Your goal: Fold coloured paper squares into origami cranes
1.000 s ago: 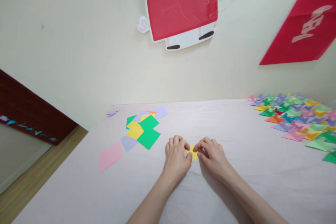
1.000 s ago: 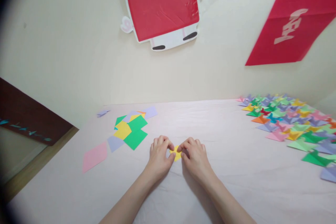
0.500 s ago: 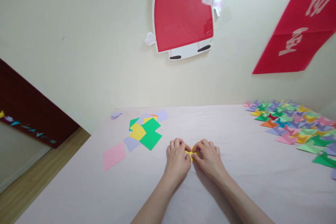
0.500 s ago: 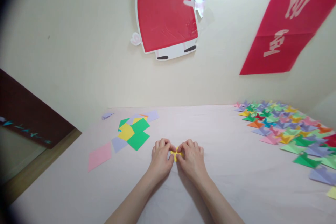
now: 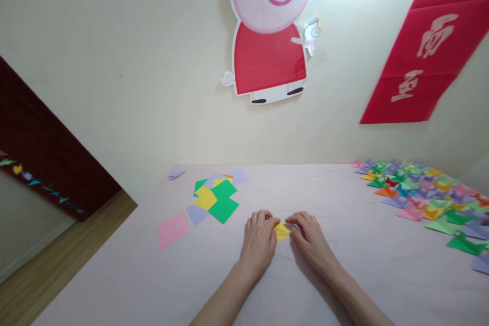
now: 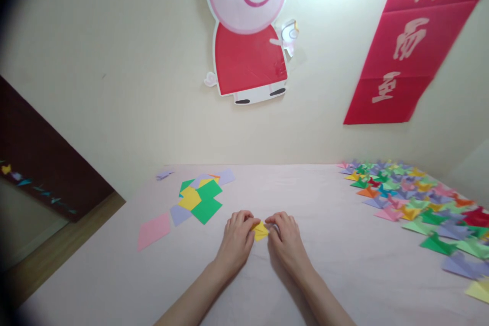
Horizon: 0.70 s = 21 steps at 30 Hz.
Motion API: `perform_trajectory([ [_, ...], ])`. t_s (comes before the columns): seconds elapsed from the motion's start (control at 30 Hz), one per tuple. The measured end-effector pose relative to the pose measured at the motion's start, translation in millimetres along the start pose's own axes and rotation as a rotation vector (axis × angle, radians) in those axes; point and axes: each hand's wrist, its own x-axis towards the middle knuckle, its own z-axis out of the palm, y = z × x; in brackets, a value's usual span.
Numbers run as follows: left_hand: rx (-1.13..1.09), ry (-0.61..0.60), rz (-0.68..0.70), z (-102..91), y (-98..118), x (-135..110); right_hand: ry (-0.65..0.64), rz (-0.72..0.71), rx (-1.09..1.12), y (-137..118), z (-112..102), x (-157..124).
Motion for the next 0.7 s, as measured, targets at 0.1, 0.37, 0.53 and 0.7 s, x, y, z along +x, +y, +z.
perform_trajectory([
  [0.1,-0.089,0.028,0.043,1.0,-1.3,-3.8,0.045,-0.021,0.009,-2.1,-0.2,-5.1],
  [0.37,-0.314,0.081,-0.064,6.2,-1.2,-2.6,-0.008,0.001,0.196,-16.4,-4.8,-1.8],
  [0.53,-0.46,0.145,-0.08,8.8,2.8,11.5,0.021,-0.08,0.141,-14.4,-12.8,7.1],
  [0.7,-0.181,0.083,0.067,2.8,1.3,5.5,0.007,-0.308,-0.375,-2.9,-11.8,14.2],
])
